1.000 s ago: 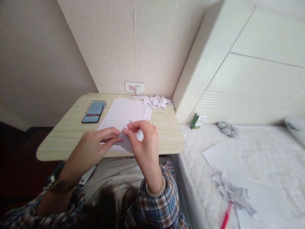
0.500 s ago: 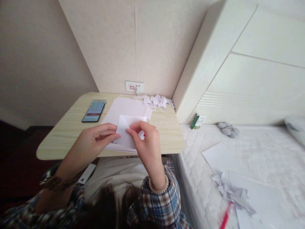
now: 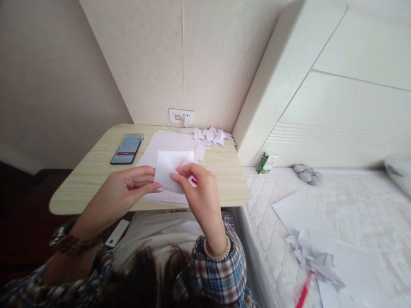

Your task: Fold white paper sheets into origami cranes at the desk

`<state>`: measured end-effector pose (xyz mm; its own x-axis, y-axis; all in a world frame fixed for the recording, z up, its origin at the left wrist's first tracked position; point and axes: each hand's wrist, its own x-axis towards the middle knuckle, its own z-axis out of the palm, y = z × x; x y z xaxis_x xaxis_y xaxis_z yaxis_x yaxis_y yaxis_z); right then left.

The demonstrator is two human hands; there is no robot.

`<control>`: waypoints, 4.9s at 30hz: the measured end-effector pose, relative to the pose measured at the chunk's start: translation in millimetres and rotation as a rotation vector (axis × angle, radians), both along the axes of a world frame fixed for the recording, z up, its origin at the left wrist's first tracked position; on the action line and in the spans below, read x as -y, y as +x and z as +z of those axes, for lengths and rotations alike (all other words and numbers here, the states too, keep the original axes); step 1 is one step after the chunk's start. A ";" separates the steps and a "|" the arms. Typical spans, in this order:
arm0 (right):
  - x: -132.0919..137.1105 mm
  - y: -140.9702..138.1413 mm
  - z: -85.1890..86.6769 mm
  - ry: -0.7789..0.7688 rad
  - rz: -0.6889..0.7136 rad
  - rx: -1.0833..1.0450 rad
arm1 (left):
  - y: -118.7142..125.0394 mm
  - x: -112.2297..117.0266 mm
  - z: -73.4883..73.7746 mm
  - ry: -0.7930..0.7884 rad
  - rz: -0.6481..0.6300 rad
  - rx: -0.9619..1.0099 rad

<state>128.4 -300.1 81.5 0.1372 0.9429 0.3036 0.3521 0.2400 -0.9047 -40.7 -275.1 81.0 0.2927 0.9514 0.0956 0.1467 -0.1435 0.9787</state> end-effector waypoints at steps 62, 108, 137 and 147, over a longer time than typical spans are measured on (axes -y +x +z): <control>1.5 12.0 -2.1 0.130 -0.130 0.012 | -1.0 -0.1 6.0 0.165 0.603 0.447; 9.7 -8.2 6.6 -0.045 0.124 0.028 | -16.2 -5.2 3.3 0.088 0.479 0.391; 3.8 -1.5 -2.3 -0.072 0.063 -0.241 | -27.2 -10.7 9.5 0.080 0.524 0.494; -3.6 -1.5 -11.6 -0.201 0.165 -0.371 | -12.9 -2.4 9.7 -0.023 0.282 0.394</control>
